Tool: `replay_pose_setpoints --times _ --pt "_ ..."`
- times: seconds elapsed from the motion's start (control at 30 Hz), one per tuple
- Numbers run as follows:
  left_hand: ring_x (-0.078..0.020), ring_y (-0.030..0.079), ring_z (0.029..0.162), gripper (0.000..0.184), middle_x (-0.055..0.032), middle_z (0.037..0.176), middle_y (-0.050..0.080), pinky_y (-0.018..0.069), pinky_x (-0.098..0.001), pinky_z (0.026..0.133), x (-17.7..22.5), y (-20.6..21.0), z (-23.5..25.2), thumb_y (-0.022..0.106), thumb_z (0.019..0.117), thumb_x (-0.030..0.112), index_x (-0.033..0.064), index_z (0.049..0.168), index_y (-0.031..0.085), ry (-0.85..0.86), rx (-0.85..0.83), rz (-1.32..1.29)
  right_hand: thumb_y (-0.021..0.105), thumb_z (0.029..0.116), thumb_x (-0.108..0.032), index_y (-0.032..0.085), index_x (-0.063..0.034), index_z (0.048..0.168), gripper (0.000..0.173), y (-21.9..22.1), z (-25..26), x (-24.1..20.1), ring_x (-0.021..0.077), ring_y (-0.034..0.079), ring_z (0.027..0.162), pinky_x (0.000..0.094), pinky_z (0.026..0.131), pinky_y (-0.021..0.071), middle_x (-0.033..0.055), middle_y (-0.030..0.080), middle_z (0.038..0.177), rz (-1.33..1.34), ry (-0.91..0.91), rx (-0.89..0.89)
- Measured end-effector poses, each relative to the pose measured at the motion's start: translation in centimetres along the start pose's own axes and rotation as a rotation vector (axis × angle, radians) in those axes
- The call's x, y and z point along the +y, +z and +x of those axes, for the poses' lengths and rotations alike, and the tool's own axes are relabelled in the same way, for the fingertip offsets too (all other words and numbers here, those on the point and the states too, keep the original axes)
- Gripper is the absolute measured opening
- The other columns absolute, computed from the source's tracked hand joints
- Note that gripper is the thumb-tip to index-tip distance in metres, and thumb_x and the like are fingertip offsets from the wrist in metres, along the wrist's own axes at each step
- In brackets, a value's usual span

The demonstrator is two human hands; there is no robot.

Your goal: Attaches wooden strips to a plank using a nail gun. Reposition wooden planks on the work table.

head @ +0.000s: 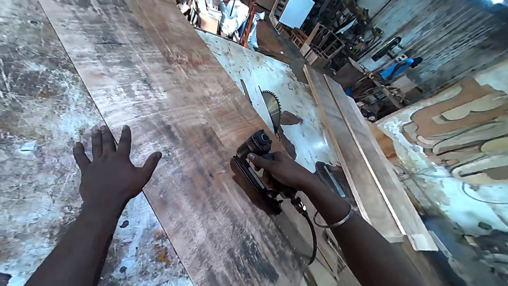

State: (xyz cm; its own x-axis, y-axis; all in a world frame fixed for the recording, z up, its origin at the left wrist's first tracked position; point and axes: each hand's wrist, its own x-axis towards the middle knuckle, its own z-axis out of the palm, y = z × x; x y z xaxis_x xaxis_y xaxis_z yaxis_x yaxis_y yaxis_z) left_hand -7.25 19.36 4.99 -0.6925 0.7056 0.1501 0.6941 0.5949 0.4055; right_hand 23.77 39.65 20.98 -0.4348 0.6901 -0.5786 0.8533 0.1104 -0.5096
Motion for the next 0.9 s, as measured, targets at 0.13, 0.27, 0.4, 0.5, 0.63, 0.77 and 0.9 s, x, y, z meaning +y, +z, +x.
replay_pose_setpoints --times 0.13,0.27,0.4,0.5,0.63,0.77,0.9 --pt "-0.0378 0.016 0.157 0.110 -0.0211 0.167 0.024 0.0054 -0.0687 0.123 -0.1 0.1 0.1 0.028 0.0797 0.092 0.0198 0.162 0.030 -0.009 -0.001 0.018 0.048 0.0969 -0.071 0.068 -0.0046 0.104 0.070 -0.2 1.1 -0.9 0.0215 0.065 0.052 0.0375 0.052 0.0582 0.0112 0.067 0.067 0.026 -0.017 0.002" --pt "-0.0370 0.017 0.157 0.110 -0.0202 0.167 0.025 0.0059 -0.0685 0.122 -0.2 0.2 0.3 0.027 0.0784 0.094 0.0221 0.162 0.030 -0.008 0.006 0.029 0.047 0.0966 -0.073 0.067 -0.0051 0.105 0.071 -0.4 2.3 -1.8 0.0212 0.064 0.051 0.0374 0.051 0.0578 0.0110 0.066 0.067 0.031 -0.030 -0.022" --pt "-0.0367 0.017 0.157 0.112 -0.0204 0.167 0.027 0.0065 -0.0678 0.123 -0.3 0.2 0.3 0.028 0.0774 0.094 0.0208 0.162 0.032 0.004 0.011 0.036 0.047 0.0964 -0.073 0.068 -0.0051 0.102 0.071 -0.4 3.0 -3.1 0.0203 0.063 0.050 0.0368 0.049 0.0560 0.0105 0.066 0.066 0.009 -0.028 -0.014" --pt "-0.0375 0.018 0.157 0.112 -0.0209 0.166 0.027 0.0082 -0.0679 0.123 -0.2 0.0 0.2 0.030 0.0776 0.093 0.0188 0.162 0.032 0.009 -0.001 0.027 0.048 0.0964 -0.073 0.068 -0.0053 0.103 0.071 -0.5 3.9 -3.8 0.0207 0.063 0.051 0.0367 0.050 0.0562 0.0106 0.066 0.066 0.011 -0.039 -0.022" --pt "-0.0395 0.020 0.156 0.111 -0.0228 0.166 0.027 0.0096 -0.0677 0.123 -0.4 0.2 0.1 0.031 0.0788 0.092 0.0168 0.161 0.034 0.036 0.025 0.039 0.049 0.0962 -0.072 0.068 -0.0040 0.098 0.071 -0.5 4.8 -4.7 0.0206 0.064 0.051 0.0377 0.051 0.0577 0.0102 0.066 0.066 0.001 -0.043 -0.024" --pt "-0.0400 0.020 0.156 0.110 -0.0235 0.166 0.027 0.0088 -0.0670 0.123 -0.4 0.1 0.0 0.032 0.0796 0.091 0.0160 0.161 0.035 0.034 0.019 0.046 0.049 0.0958 -0.073 0.069 -0.0052 0.099 0.071 -0.4 5.4 -5.5 0.0194 0.063 0.051 0.0367 0.051 0.0569 0.0092 0.066 0.066 0.002 -0.024 -0.029" --pt "-0.0416 0.021 0.155 0.109 -0.0249 0.165 0.026 0.0091 -0.0684 0.123 -0.5 0.1 0.0 0.034 0.0807 0.089 0.0154 0.160 0.035 0.037 0.019 0.042 0.048 0.0955 -0.073 0.070 -0.0049 0.098 0.072 -0.7 6.1 -6.0 0.0200 0.064 0.051 0.0371 0.050 0.0570 0.0097 0.067 0.066 0.004 -0.011 -0.017"
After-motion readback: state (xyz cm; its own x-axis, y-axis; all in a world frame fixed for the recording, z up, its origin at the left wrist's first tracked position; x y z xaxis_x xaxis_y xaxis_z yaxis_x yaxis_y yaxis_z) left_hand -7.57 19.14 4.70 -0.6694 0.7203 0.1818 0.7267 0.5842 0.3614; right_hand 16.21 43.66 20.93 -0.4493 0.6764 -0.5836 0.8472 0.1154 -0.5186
